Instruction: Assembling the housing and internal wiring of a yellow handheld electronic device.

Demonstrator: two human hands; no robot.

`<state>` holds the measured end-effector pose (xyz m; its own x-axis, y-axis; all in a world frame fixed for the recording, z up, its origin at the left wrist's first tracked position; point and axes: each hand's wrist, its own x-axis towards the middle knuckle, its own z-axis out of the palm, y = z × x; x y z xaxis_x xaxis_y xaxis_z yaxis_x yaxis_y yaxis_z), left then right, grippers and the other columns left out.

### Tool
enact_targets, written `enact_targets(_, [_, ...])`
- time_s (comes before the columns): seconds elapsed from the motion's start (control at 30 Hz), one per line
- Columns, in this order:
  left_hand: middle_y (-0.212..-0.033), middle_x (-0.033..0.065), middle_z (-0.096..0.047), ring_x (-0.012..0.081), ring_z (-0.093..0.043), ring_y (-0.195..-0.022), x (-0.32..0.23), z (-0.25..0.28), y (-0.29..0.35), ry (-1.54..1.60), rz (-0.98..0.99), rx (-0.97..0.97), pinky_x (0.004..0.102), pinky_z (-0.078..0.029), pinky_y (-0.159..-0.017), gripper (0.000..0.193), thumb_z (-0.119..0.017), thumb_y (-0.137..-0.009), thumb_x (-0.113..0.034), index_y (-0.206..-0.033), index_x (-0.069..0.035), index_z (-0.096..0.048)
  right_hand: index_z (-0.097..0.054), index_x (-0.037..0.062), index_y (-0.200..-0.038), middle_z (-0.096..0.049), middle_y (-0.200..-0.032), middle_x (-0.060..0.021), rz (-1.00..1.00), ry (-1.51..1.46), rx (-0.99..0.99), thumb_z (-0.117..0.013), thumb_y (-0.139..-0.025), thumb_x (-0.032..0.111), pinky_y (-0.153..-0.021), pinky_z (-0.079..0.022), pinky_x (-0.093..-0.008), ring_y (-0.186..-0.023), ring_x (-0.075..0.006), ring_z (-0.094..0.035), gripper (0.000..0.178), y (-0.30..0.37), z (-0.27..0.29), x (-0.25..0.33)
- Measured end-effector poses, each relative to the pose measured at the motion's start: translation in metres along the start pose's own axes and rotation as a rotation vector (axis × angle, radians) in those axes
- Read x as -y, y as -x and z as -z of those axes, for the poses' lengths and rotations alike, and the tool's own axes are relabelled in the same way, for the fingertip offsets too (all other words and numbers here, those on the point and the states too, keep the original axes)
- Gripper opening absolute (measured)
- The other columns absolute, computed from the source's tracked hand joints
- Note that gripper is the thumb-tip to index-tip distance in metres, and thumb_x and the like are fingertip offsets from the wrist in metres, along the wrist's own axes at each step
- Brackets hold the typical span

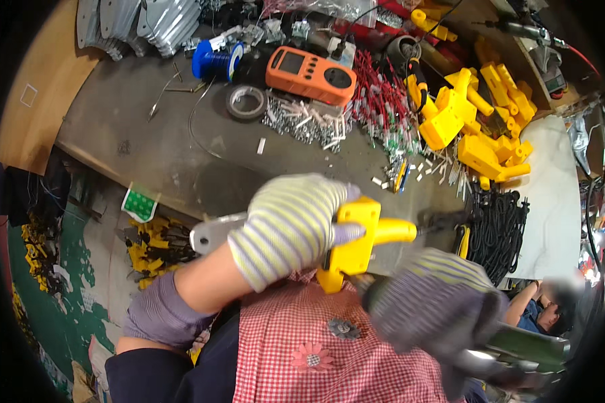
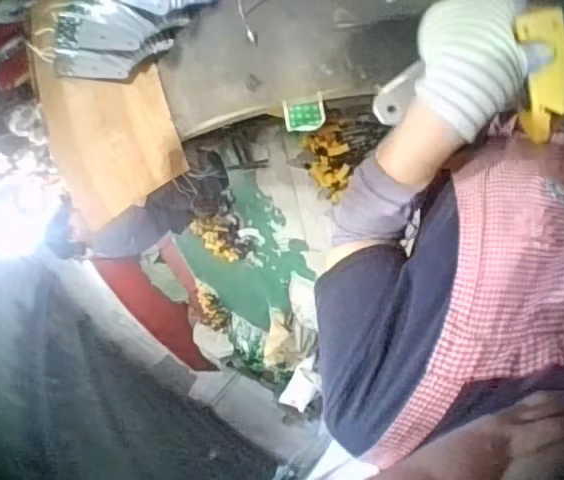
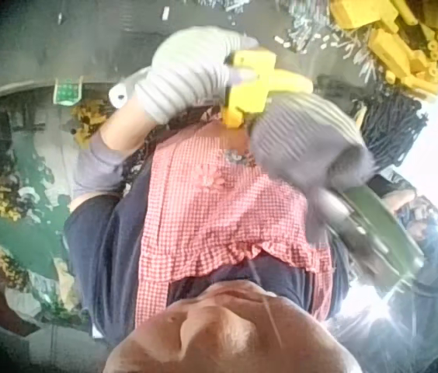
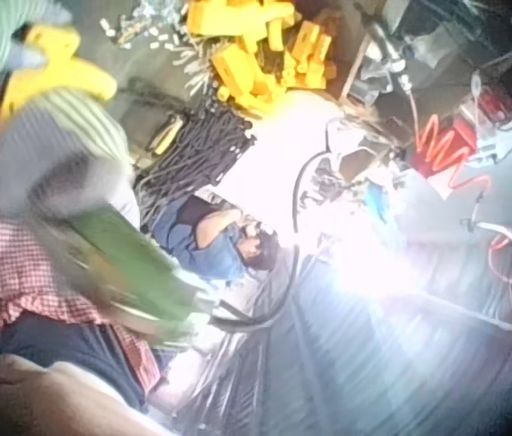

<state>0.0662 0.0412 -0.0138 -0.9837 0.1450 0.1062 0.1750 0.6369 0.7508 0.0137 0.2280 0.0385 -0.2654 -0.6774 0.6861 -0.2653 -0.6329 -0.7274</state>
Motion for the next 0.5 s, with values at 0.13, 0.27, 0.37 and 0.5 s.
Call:
enact_targets(0.13, [-0.096,0.0159,-0.070,0.0339,-0.067,-0.088,-0.011,-0.003,0.012,0.026,0.009,0.076,0.0400,-0.053,-0.077,0.050,-0.075,-0.083,-0.038,-0.123,-0.009,-0.068,-0.061,-0.0004,-0.081,-0.064,-0.062,-0.0149,-0.053,-0.001,-0.105,-0.062,-0.096,0.028,-0.049,-0.055,-0.0379,-0.050,-0.0267,-0.063,0.033,-0.006,-0.004,0.011])
enact_targets(0.27, [-0.094,0.0162,-0.070,0.0339,-0.068,-0.087,-0.020,0.000,0.005,0.029,0.050,0.128,0.0393,-0.053,-0.075,0.050,-0.076,-0.081,-0.036,-0.124,-0.011,-0.068,-0.062,-0.0002,-0.077,-0.064,-0.061,-0.0149,-0.089,0.008,-0.178,-0.055,-0.101,0.027,-0.047,-0.056,-0.0376,-0.048,-0.0270,-0.063,0.037,-0.012,0.001,0.015])
enact_targets(0.37, [-0.093,0.0161,-0.069,0.0348,-0.068,-0.086,-0.018,-0.003,0.005,0.020,0.019,0.115,0.0401,-0.053,-0.073,0.050,-0.075,-0.081,-0.036,-0.125,-0.012,-0.068,-0.067,-0.0005,-0.080,-0.070,-0.078,-0.0128,-0.095,0.073,-0.074,-0.061,-0.094,0.020,-0.065,-0.057,-0.0340,-0.067,-0.0211,-0.069,0.025,-0.004,0.006,0.012])
enact_targets(0.5, [-0.088,0.0149,-0.068,0.0336,-0.067,-0.081,-0.023,0.000,0.006,-0.031,0.030,0.133,0.0405,-0.052,-0.070,0.047,-0.072,-0.083,-0.036,-0.126,-0.017,-0.068,-0.069,0.0003,-0.081,-0.071,-0.083,-0.0110,-0.096,0.145,-0.018,-0.064,-0.089,0.016,-0.070,-0.057,-0.0333,-0.072,-0.0198,-0.071,0.019,-0.006,0.008,0.009])
